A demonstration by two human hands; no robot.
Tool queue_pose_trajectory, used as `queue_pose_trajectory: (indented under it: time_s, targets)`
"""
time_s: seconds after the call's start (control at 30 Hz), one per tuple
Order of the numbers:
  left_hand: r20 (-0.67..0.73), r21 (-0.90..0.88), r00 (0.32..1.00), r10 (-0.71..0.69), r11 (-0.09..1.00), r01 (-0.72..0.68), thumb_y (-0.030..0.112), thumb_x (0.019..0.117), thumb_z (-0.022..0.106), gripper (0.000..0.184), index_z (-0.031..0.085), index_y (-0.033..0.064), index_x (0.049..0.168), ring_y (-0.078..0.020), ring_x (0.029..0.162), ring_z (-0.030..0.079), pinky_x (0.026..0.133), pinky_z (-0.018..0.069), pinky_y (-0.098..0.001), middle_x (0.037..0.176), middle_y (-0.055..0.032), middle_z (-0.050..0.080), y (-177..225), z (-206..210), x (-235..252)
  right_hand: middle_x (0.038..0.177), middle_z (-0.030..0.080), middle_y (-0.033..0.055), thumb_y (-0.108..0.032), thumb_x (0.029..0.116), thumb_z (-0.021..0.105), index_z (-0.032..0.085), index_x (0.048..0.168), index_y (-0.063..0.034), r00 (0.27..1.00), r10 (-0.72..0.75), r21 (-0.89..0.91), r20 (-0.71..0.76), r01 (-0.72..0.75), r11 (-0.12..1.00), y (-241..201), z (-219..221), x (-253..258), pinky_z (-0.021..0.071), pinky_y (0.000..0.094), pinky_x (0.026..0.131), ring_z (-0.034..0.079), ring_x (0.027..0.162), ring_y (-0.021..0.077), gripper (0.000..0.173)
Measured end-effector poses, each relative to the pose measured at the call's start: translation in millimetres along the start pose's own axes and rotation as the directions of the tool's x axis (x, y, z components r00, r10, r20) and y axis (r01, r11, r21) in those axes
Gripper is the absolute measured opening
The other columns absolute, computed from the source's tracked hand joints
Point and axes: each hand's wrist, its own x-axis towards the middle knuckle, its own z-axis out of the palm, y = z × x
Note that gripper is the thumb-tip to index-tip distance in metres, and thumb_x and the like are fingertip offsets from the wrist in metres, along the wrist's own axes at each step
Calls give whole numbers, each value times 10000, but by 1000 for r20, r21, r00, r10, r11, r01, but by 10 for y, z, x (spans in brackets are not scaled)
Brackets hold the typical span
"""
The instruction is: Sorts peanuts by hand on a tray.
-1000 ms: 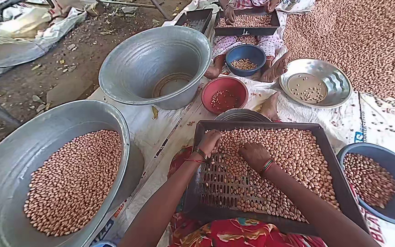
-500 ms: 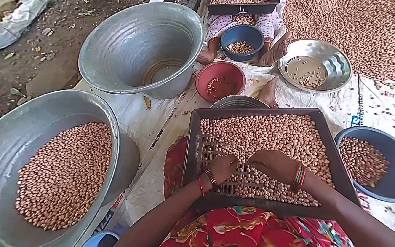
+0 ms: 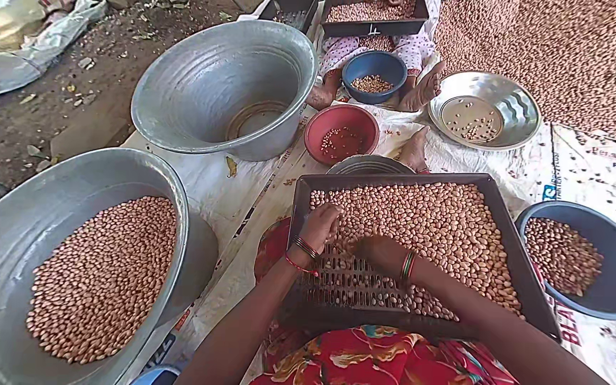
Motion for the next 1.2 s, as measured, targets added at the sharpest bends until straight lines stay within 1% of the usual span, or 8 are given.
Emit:
queue_pose_trajectory:
  time_s: [0.23, 0.37, 0.53, 0.8, 0.97, 1.07, 1.13, 1.2]
  targets:
    - [137, -443, 989, 53, 896, 14, 175, 1063, 142, 464, 564, 179, 870, 58, 400, 427, 386, 348, -92, 586, 102, 568, -159, -456, -122, 1274, 669, 279, 42, 1025, 495, 675, 1287, 52, 724, 271, 302, -634, -91, 949, 334, -648, -394, 493, 554, 993, 660, 1158, 420, 318]
    - [85, 76, 996, -29, 997, 23, 127, 1109, 390, 307, 539, 65, 848, 34, 431, 366, 419, 315, -121, 604, 83, 485, -161, -131, -91, 1267, 683, 250, -33, 1058, 496, 674, 1273, 57, 719, 380, 384, -582, -169, 908, 374, -603, -529, 481, 522, 1017, 662, 1168, 371, 293]
    - [348, 864, 916, -201, 447, -230, 210, 1118, 389, 402, 571, -19, 1393, -409, 1191, 640, 1045, 451, -578, 1266, -269, 659, -90, 213, 61, 1259, 690, 248, -82, 1073, 464, 672, 1274, 61, 812, 344, 328, -471, -200, 923, 261, -464, -540, 487, 487, 1038, 673, 1169, 361, 323]
    - [189, 982, 909, -372, 53, -182, 164, 1119, 329, 385, 473, -6, 1433, -457, 1231, 613, 972, 490, -628, 1315, -271, 624, -55, 607, 11, 1214, 704, 250, -75, 1067, 463, 680, 1259, 57, 806, 361, 312, -469, -231, 921, 284, -424, -601, 504, 503, 989, 691, 1103, 370, 319]
    - [178, 984, 906, -384, 89, -156, 250, 1126, 350, 425, 443, -4, 1454, -444, 1247, 605, 1017, 459, -609, 1307, -274, 628, -66, 569, 114, 1239, 690, 268, -76, 1067, 461, 679, 1246, 66, 905, 333, 211, -266, -282, 936, 157, -308, -611, 486, 578, 1002, 670, 1160, 424, 316]
    - [242, 931, 924, -297, 338, -136, 219, 1105, 405, 400, 535, -49, 1373, -407, 1198, 630, 1037, 456, -572, 1250, -271, 650, -113, 412, 178, 1274, 670, 269, -109, 1089, 427, 652, 1296, 36, 911, 397, 106, -115, -386, 916, 104, -264, -662, 473, 635, 982, 649, 1183, 457, 339]
    - [268, 752, 948, -169, 652, -96, 141, 1071, 493, 291, 615, -70, 1232, -249, 862, 630, 818, 510, -404, 981, -182, 655, -148, 274, 157, 1225, 685, 287, -83, 1068, 453, 677, 1248, 53, 876, 423, 128, -233, -404, 906, 160, -254, -817, 487, 667, 933, 668, 1129, 487, 318]
    - [276, 298, 958, -77, 955, -9, 19, 1034, 480, 116, 590, -16, 1031, -13, 473, 404, 467, 358, -164, 616, 43, 445, -248, 188, 56, 1180, 702, 291, -90, 1055, 480, 699, 1195, 62, 838, 467, 150, -282, -442, 884, 226, -263, -981, 493, 677, 897, 679, 1088, 499, 301]
